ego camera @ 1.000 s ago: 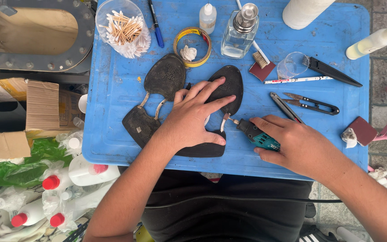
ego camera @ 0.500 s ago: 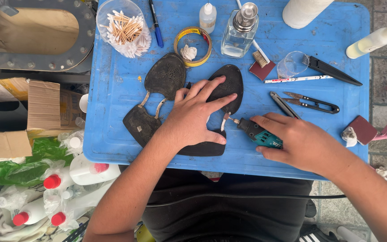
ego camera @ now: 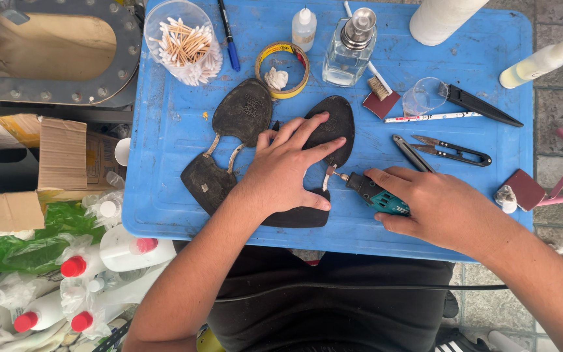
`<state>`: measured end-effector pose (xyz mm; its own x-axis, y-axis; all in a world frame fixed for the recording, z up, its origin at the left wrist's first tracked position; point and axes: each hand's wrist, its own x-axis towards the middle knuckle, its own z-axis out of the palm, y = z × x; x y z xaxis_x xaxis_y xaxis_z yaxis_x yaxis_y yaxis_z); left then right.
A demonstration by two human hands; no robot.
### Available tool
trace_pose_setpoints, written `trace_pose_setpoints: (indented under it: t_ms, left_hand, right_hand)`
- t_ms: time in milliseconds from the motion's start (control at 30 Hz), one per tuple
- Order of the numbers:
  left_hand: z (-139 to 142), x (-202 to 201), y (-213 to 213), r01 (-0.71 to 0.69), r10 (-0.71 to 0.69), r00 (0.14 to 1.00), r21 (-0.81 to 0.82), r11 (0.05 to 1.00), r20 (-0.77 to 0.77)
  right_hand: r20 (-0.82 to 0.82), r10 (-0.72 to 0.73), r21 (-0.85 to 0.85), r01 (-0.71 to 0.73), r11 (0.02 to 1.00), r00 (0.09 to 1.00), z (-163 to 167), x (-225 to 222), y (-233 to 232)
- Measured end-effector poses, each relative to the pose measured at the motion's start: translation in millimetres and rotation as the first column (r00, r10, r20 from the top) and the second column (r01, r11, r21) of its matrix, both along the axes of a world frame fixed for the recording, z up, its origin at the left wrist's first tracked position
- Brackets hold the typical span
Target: The person uses a rotary tool to grind the edges of two black shoe sole pieces on a blue table. They hold the soles with one hand and operate the tool with the other, focusing on the curved edges and the strap attachment areas.
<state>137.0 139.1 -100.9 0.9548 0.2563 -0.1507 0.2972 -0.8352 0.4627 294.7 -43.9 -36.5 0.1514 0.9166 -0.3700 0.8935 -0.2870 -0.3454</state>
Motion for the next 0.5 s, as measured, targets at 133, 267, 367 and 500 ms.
trace_pose_setpoints:
  t_ms: [133,267,367,500]
  left_hand:
    - [0.8,1.0,-0.1,-0.003,0.004,1.000,0.007,1.000,-0.018]
    - [1.7,1.7,-0.9,-0.008,0.009,0.999,0.013,1.000,-0.036]
    - [1.7,2.9,-1.4,-0.010,0.010,0.999,0.011,1.000,-0.049]
    - [1.4,3.5,-1.4,-0.008,0.009,0.999,0.017,1.000,-0.051]
  right_hand:
    - [0.018,0.022,0.023,-0.023,0.999,1.000,0.7,-0.3,-0.5]
    - [0.011,0.026,-0.034,-0.026,0.999,1.000,-0.1,1.1,0.1]
    - [0.016,0.030,-0.044,-0.029,0.999,0.999,-1.5,2.4,0.7]
    - [0.017,0.051,-0.003,-0.051,0.999,0.999,-2.9,3.4,0.6]
